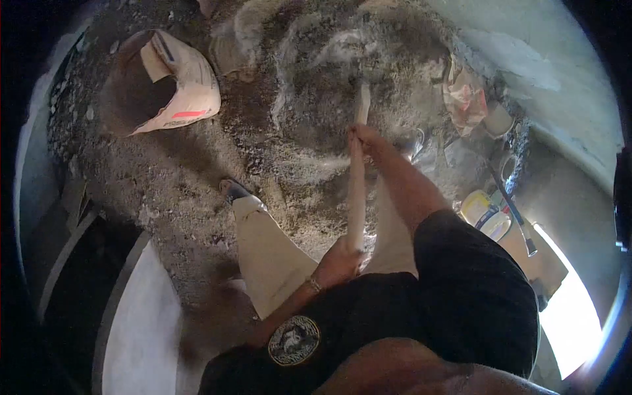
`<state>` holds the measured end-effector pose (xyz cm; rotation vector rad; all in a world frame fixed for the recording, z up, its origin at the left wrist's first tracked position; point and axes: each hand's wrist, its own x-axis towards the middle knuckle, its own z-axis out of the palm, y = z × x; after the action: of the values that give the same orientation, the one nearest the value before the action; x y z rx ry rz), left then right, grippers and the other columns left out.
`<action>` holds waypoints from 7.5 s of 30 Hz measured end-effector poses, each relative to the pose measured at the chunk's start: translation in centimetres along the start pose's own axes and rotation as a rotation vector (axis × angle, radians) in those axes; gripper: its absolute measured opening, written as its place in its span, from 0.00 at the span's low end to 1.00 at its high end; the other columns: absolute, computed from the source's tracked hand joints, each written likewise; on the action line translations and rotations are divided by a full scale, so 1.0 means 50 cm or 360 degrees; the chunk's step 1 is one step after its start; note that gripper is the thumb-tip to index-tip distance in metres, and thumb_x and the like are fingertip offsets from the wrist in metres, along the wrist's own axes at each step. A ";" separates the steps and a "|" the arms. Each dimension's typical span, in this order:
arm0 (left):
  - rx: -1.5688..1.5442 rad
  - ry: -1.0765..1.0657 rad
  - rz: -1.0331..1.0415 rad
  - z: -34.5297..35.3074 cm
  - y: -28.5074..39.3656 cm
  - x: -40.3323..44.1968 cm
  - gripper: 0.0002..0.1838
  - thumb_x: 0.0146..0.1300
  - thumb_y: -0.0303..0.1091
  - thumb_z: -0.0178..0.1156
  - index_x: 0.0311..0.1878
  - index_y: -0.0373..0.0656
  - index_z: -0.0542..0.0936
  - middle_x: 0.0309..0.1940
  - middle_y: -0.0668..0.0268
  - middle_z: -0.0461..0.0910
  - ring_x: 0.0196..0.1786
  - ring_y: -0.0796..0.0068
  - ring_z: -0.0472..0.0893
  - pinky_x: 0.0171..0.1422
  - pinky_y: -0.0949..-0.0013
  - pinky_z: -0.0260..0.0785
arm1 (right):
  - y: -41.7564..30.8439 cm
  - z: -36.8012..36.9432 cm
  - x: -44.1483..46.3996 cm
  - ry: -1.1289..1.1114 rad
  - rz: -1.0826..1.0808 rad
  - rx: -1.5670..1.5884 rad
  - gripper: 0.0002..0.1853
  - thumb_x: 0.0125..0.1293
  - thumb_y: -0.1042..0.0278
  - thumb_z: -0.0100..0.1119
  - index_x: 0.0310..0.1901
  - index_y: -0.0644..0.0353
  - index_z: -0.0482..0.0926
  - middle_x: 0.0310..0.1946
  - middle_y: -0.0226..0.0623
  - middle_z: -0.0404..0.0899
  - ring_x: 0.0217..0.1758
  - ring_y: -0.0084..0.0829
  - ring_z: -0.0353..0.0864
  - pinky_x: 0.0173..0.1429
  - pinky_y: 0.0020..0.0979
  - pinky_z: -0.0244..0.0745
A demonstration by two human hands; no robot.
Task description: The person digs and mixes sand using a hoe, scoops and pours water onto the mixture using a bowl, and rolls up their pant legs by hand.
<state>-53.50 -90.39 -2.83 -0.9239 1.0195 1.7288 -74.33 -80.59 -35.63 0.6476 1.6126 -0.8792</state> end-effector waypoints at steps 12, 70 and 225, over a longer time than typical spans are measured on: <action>0.0317 -0.0286 0.0615 -0.237 0.003 -0.341 0.37 0.48 0.41 0.66 0.59 0.35 0.63 0.47 0.54 0.73 0.48 0.61 0.75 0.51 0.63 0.68 | -0.181 0.175 -0.360 -0.0082 -0.0316 0.0807 0.10 0.64 0.62 0.47 0.30 0.59 0.67 0.19 0.34 0.69 0.20 0.29 0.68 0.24 0.32 0.69; 0.1258 0.0990 0.0286 -0.282 -0.105 0.166 0.13 0.51 0.34 0.61 0.38 0.39 0.74 0.30 0.52 0.78 0.36 0.52 0.80 0.42 0.54 0.73 | -0.169 0.131 -0.016 0.0053 -0.0518 0.1300 0.11 0.58 0.59 0.52 0.26 0.56 0.66 0.18 0.34 0.63 0.22 0.35 0.67 0.30 0.41 0.67; 0.1135 -0.3014 0.1092 1.017 -0.781 -0.974 0.07 0.55 0.38 0.58 0.31 0.47 0.75 0.35 0.65 0.70 0.39 0.71 0.68 0.45 0.70 0.58 | 1.924 0.224 -1.407 0.1402 -0.0863 0.1816 0.14 0.60 0.66 0.54 0.42 0.67 0.76 0.36 0.48 0.79 0.41 0.38 0.79 0.46 0.33 0.72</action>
<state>-9.22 -49.58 50.63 1.5101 0.3931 1.5649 23.87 -31.91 12.55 1.5748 1.9859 -2.1856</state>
